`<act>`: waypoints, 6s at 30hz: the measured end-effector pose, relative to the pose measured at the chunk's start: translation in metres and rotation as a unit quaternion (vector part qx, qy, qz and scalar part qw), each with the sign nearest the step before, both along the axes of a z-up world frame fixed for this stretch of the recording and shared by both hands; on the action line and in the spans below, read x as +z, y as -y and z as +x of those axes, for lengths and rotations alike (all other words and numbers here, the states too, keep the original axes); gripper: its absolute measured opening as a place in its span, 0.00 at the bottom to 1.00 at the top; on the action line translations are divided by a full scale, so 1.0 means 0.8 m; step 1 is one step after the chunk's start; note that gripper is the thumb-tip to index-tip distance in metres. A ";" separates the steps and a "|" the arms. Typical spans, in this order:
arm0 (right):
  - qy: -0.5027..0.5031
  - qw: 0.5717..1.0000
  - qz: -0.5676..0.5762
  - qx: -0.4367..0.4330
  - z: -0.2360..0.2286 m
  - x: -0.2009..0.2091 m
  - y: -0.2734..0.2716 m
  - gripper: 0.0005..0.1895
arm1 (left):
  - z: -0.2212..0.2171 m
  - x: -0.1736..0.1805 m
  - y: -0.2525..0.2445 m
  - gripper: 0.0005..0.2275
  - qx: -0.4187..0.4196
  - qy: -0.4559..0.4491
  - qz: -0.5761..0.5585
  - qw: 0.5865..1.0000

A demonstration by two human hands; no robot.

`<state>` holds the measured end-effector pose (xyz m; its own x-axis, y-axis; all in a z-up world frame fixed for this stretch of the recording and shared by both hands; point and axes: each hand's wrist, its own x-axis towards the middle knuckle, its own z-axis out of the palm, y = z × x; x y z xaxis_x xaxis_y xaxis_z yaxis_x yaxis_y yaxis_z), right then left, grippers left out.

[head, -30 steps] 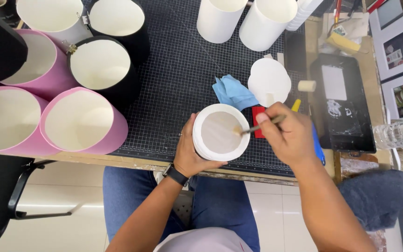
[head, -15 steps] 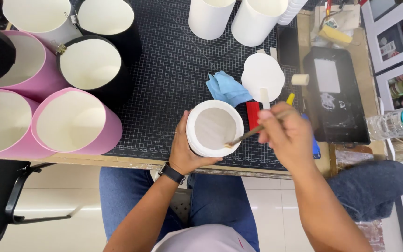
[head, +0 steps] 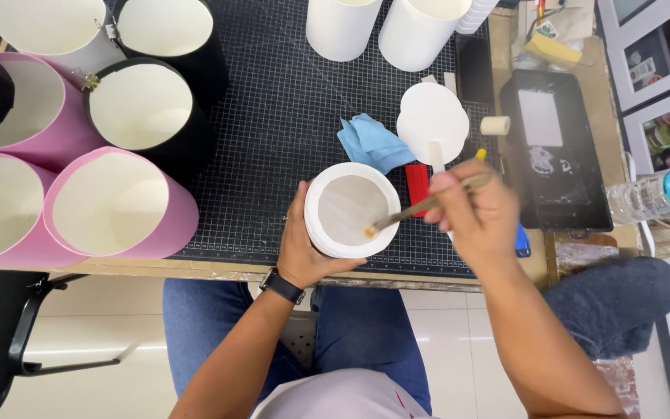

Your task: Assembling cylindrical containers by applying adhesive to the interior and inserting base discs using manual tools.

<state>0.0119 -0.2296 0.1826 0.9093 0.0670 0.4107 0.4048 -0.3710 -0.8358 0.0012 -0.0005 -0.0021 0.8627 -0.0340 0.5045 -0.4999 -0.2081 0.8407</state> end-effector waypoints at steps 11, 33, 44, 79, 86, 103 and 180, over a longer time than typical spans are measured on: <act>0.012 0.997 -0.001 0.079 -0.002 -0.018 -0.001 0.09 | 0.002 -0.006 0.001 0.68 0.009 0.003 -0.001 1.000; 0.063 0.995 -0.007 0.078 -0.002 -0.021 -0.023 0.08 | -0.007 0.042 -0.014 0.71 -0.023 0.024 0.033 0.999; 0.019 0.997 0.044 0.056 -0.001 -0.036 -0.005 0.09 | 0.043 0.101 -0.033 0.75 -0.157 -0.013 0.144 0.977; -0.143 0.635 0.758 -0.044 0.099 -0.262 0.012 0.19 | 0.005 0.048 0.032 0.25 -0.007 -0.493 -0.486 0.722; -0.145 0.610 0.776 -0.062 0.105 -0.259 0.009 0.19 | 0.001 0.034 0.033 0.25 0.005 -0.485 -0.518 0.705; 0.054 0.844 0.222 -0.486 0.133 -0.170 0.348 0.15 | 0.005 -0.026 0.002 0.14 -0.052 -0.461 -0.502 0.730; 0.250 0.961 -0.044 0.111 -0.030 -0.041 -0.004 0.08 | 0.046 -0.044 0.008 0.07 0.178 -0.340 -0.452 0.805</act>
